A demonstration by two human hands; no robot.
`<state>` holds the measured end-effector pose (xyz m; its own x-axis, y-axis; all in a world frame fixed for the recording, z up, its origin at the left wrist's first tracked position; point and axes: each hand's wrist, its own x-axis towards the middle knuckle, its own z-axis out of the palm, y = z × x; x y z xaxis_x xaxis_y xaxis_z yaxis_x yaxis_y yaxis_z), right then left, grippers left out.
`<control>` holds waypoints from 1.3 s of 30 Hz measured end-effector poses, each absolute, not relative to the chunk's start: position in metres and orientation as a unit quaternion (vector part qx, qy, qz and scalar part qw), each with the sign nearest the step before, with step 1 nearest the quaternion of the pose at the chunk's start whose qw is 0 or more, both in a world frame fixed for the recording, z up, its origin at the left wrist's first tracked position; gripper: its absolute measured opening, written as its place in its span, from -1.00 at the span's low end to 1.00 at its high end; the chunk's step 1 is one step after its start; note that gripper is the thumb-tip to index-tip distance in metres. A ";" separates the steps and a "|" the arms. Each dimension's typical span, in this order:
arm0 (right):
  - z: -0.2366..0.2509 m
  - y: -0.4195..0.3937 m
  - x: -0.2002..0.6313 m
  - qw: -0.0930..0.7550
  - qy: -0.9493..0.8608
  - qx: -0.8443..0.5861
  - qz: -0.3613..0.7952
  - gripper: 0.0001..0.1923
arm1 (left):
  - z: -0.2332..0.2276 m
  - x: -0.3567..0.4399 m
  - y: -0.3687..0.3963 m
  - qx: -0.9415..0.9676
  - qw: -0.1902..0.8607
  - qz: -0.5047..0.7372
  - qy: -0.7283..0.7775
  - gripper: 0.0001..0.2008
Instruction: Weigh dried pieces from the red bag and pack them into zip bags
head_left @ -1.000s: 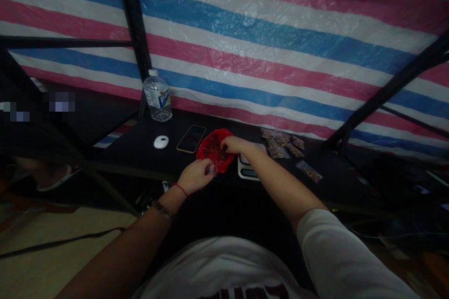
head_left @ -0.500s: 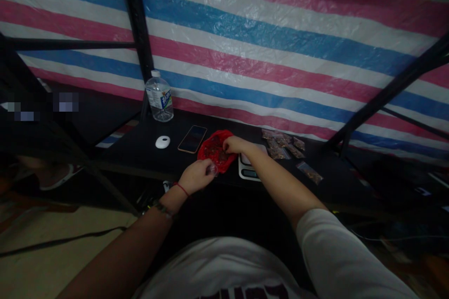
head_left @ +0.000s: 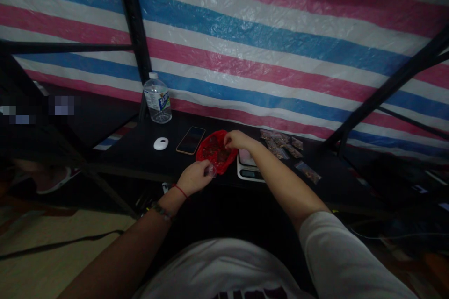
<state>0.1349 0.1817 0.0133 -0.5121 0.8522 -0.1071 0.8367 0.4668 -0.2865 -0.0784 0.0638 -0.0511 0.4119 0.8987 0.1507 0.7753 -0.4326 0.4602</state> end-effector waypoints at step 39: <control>0.018 0.148 0.126 0.015 -0.901 -0.428 0.069 -0.72 | -0.056 -0.076 0.062 0.807 0.156 0.215 0.527 -0.83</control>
<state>0.1265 0.1476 0.0175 -0.6340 0.7727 -0.0321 0.7685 0.6248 -0.1381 -0.0758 0.0622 -0.0556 0.3525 0.9178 0.1827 0.7837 -0.3962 0.4783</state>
